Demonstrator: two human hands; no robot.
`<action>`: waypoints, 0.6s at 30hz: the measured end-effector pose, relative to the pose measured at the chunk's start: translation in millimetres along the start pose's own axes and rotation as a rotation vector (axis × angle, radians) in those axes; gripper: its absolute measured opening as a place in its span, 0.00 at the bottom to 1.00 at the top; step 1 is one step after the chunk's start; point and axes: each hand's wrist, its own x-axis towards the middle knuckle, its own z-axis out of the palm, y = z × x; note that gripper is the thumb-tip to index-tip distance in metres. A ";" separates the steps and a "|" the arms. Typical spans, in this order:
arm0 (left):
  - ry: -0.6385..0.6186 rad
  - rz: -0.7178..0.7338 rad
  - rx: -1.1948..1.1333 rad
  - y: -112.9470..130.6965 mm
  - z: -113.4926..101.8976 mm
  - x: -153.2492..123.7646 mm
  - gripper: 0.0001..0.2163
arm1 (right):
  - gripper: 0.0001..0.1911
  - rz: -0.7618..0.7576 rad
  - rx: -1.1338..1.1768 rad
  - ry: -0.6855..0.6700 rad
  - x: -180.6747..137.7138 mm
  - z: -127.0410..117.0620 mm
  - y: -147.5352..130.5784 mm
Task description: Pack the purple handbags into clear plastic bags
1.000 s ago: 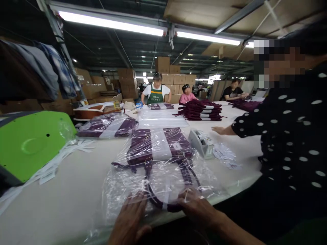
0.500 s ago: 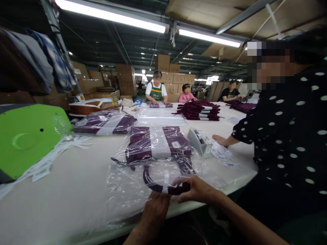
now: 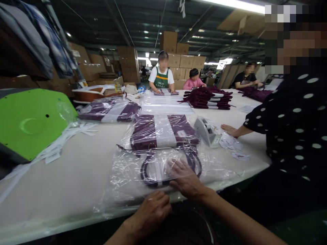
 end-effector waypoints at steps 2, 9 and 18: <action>-0.026 -0.018 -0.001 0.2 -0.2 3.2 0.06 | 0.27 0.010 0.074 -0.045 10.3 -5.3 2.0; 0.256 -0.409 -0.058 -11.4 -22.8 -37.3 0.05 | 0.24 0.269 0.055 0.271 -37.8 -20.0 64.7; 0.506 -1.045 0.207 2.2 17.6 -126.1 0.38 | 0.36 0.679 0.009 0.540 -143.3 47.1 38.9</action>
